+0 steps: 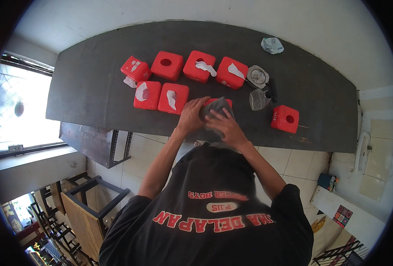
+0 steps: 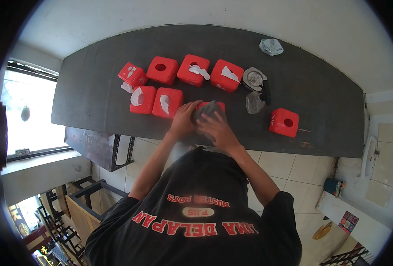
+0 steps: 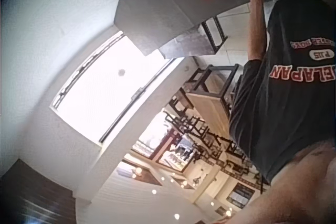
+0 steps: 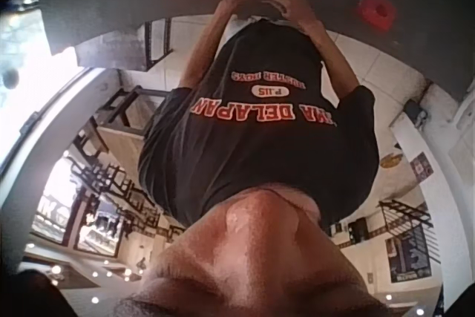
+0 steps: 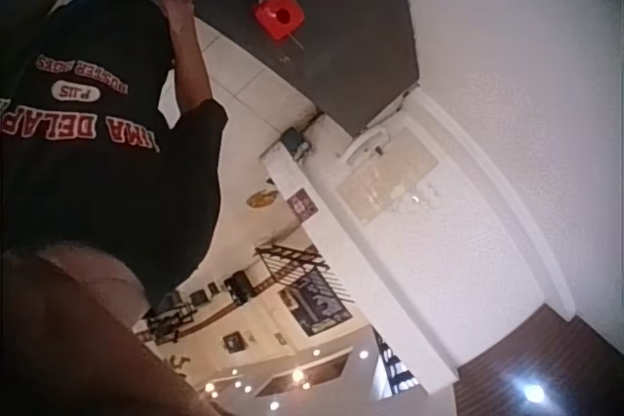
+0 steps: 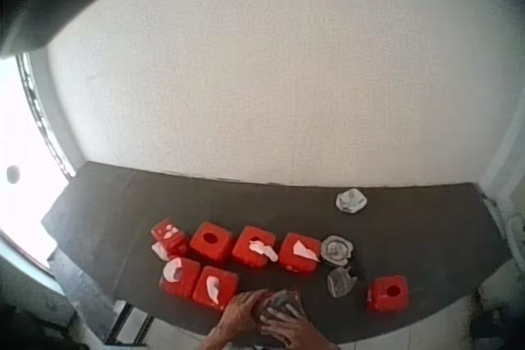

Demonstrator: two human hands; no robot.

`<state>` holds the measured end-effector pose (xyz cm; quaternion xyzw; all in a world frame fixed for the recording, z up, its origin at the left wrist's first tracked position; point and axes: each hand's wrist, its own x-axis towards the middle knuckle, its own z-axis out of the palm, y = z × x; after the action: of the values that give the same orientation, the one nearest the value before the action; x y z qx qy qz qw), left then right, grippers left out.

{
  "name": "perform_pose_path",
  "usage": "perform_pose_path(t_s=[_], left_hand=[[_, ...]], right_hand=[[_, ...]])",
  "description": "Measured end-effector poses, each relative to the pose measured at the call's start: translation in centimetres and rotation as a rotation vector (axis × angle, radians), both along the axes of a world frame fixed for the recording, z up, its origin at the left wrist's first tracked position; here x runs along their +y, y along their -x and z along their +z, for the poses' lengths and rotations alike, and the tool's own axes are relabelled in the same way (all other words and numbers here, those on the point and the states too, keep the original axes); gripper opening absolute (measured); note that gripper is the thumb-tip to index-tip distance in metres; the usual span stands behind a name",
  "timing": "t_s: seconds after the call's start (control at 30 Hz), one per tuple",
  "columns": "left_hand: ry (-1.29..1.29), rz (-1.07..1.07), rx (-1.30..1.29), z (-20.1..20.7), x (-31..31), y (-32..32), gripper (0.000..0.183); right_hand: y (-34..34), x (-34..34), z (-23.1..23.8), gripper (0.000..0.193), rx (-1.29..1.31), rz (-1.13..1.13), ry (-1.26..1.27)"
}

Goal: The person is wiping down red plastic tissue boxes with a cloth and a spray cleaner in a restaurant setting.

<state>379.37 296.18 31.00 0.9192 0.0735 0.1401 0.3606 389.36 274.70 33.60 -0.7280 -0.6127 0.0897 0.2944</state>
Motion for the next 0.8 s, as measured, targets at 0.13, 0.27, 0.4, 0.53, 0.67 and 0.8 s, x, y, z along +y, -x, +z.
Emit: perform_pose_path(t_s=[0.13, 0.27, 0.4, 0.53, 0.67, 0.8], left_hand=[[0.061, -0.010, 0.026, 0.9, -0.5, 0.4, 0.096], [0.046, -0.004, -0.035, 0.2, -0.7, 0.6, 0.100], [0.138, -0.012, -0.033, 0.0, -1.0, 0.3, 0.106], [0.135, -0.022, -0.027, -0.2, -1.1, 0.6, 0.108], [0.251, -0.031, -0.049, 0.2, -1.5, 0.6, 0.105], [0.073, -0.063, -0.088, 1.1, -1.3, 0.4, 0.102]], right_hand=[[0.4, -1.4, 1.1, 0.046, 0.231, 0.099, 0.061], [-1.2, -3.9, 2.2, 0.042, 0.362, 0.093, 0.199], [-3.2, -5.4, 4.8, 0.034, 0.462, 0.014, 0.180], [-3.8, -4.6, 7.8, 0.026, 0.567, -0.394, 0.073], [-4.9, -4.3, 5.9, 0.028, 0.485, -0.604, -0.164], [-4.0, -3.0, 2.4, 0.031, 0.470, -0.817, -0.326]])
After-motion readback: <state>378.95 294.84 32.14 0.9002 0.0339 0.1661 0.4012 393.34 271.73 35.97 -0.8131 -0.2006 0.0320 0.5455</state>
